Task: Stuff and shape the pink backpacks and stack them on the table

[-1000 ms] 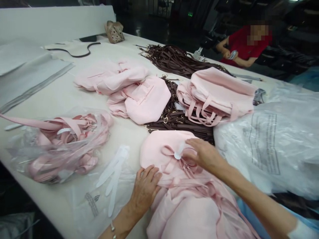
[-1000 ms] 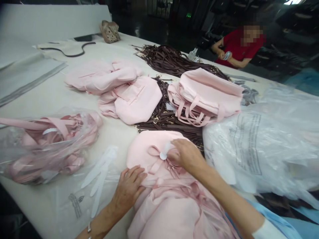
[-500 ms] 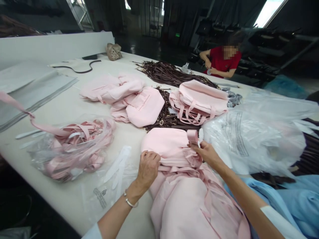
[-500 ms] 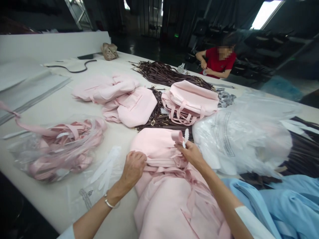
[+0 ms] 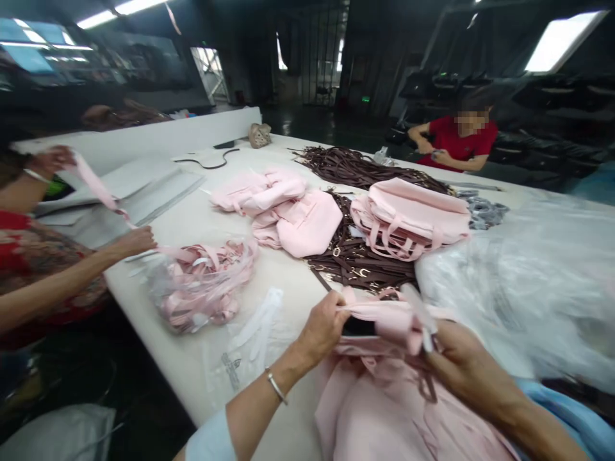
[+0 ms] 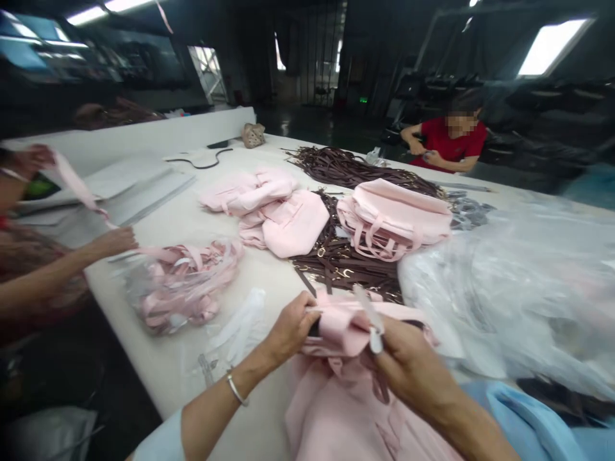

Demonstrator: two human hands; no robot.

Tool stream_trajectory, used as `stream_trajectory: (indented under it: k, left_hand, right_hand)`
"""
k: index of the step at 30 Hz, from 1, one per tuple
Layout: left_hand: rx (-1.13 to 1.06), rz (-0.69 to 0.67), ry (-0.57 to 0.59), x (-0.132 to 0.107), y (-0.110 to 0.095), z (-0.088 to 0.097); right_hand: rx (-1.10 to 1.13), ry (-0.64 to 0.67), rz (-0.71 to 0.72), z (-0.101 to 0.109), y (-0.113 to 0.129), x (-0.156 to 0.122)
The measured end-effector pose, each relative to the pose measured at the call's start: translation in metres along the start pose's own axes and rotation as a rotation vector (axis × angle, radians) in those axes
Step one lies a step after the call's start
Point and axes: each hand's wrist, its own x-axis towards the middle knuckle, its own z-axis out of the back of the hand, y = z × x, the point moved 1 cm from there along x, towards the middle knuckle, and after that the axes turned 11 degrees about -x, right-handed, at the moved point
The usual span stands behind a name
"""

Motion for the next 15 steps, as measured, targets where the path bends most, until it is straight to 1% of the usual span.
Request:
stream_trajectory:
  k: [1, 3, 4, 6, 7, 9, 12, 14, 15]
  left_hand:
    - [-0.033, 0.022, 0.03, -0.002, 0.004, -0.003]
    - [-0.075, 0.058, 0.066, -0.004, 0.015, -0.007]
    - [-0.085, 0.076, 0.062, -0.004, 0.021, -0.007]
    - [-0.089, 0.098, 0.005, -0.005, 0.03, -0.005]
    - [-0.092, 0.098, -0.025, -0.005, 0.033, -0.002]
    - [-0.098, 0.064, -0.055, -0.004, 0.034, 0.004]
    - [-0.108, 0.005, -0.066, 0.0, 0.03, 0.017]
    - [-0.083, -0.025, -0.098, 0.006, 0.029, 0.027]
    - [-0.059, -0.034, -0.123, 0.01, 0.029, 0.031]
  right_hand:
    - [-0.123, 0.112, 0.047, -0.017, -0.001, 0.003]
    - [-0.292, 0.292, 0.073, -0.05, -0.006, 0.01]
    - [-0.33, 0.375, 0.057, -0.063, -0.009, 0.014]
    - [-0.348, 0.574, 0.011, -0.082, -0.015, 0.022]
    - [-0.352, 0.668, -0.01, -0.088, -0.017, 0.026]
    - [-0.394, 0.8, -0.079, -0.096, -0.023, 0.037]
    - [-0.486, 0.928, -0.193, -0.105, -0.03, 0.055]
    - [-0.526, 0.998, -0.228, -0.11, -0.029, 0.062]
    - [-0.54, 1.015, -0.224, -0.113, -0.024, 0.061]
